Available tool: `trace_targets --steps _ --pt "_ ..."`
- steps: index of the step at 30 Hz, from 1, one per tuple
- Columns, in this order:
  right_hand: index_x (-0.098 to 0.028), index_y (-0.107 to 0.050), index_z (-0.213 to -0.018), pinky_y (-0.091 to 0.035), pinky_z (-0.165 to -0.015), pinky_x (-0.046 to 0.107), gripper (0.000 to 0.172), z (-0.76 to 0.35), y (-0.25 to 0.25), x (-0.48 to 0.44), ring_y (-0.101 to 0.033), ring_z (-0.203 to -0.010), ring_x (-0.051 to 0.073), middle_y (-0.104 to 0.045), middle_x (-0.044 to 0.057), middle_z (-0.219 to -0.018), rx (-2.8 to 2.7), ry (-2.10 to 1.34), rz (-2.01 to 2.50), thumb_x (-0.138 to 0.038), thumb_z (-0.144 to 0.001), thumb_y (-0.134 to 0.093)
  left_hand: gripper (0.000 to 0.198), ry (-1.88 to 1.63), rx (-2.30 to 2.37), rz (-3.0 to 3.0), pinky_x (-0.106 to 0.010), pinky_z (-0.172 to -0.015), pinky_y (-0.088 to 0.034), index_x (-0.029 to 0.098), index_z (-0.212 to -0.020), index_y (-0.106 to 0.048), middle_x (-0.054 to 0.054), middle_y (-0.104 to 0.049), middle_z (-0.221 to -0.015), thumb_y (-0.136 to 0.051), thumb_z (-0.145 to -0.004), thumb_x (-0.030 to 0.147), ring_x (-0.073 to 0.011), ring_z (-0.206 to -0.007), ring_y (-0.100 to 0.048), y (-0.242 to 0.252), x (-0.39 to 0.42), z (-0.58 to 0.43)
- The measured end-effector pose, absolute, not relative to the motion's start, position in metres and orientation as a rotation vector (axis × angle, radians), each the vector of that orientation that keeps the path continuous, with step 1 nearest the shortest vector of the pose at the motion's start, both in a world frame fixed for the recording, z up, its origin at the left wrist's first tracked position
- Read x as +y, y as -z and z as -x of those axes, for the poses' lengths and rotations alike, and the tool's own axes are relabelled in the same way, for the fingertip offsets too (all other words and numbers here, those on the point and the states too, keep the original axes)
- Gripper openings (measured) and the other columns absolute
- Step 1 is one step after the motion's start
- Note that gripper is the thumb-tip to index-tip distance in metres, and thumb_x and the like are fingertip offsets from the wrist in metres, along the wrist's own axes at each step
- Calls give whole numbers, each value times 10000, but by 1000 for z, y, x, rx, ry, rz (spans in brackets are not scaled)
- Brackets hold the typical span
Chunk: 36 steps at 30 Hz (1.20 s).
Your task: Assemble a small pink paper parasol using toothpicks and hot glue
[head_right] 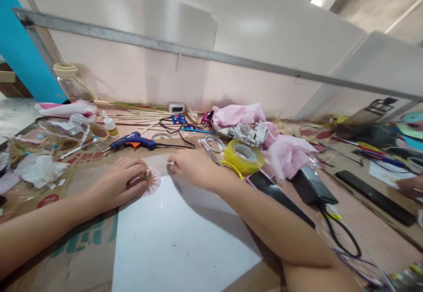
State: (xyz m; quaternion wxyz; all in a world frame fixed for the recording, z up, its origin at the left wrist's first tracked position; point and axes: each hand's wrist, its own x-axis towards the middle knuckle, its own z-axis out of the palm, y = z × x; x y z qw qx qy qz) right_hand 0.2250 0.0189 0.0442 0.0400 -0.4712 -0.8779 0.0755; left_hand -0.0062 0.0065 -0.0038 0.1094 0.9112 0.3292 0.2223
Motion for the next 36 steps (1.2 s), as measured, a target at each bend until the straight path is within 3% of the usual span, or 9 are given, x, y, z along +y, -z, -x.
trace_targets --steps 4,10,14,20,25,33,36 --pt "-146 -672 -1008 -362 -683 278 195 -227 -38 -3 -601 -841 173 -658 82 -936 -2900 -37 1332 -152 -919 -498 190 -649 986 -2674 -358 -841 -399 172 -965 -606 -67 -638 -989 -461 -908 281 -226 -938 -563 4 6 6" --pt "-86 -636 -871 -303 -617 321 194 -210 -40 -13 -582 -747 216 -635 115 -817 -3180 425 1155 -8 -843 -460 183 -625 1002 -2692 -361 -839 -399 168 -947 -597 -71 -630 -978 -468 -905 291 -223 -923 -556 3 6 6" --pt "-84 -628 -887 -273 -602 328 202 -207 -34 -11 -587 -748 239 -635 124 -810 -3195 579 1043 -26 -857 -437 189 -595 1009 -2695 -352 -852 -403 173 -947 -600 -67 -634 -981 -465 -908 300 -217 -927 -564 1 6 5" --pt "-135 -610 -847 -230 -558 285 139 -222 -25 2 -516 -616 155 -631 50 -732 -2888 216 1159 -119 -874 -475 223 -583 992 -2668 -364 -879 -396 167 -989 -602 -70 -630 -1010 -469 -916 330 -228 -961 -556 1 8 6" --pt "-172 -601 -835 -354 -620 220 115 -226 -7 -3 -524 -632 117 -639 12 -727 -2463 -278 1136 -166 -830 -486 230 -589 972 -2641 -360 -892 -384 170 -986 -611 -63 -633 -1025 -471 -918 338 -226 -987 -557 2 9 7" --pt "-198 -657 -851 -412 -614 207 182 -221 8 -11 -572 -641 114 -681 3 -731 -2358 -499 1137 -190 -817 -479 205 -599 980 -2624 -345 -872 -394 177 -968 -613 -60 -635 -1009 -479 -897 316 -213 -981 -565 3 11 5" --pt "-192 -687 -932 -444 -662 216 224 -221 6 -9 -615 -704 119 -725 25 -850 -2293 -540 1123 -224 -867 -476 197 -598 986 -2631 -352 -874 -395 171 -960 -610 -62 -635 -1011 -486 -894 309 -219 -981 -566 3 11 5"
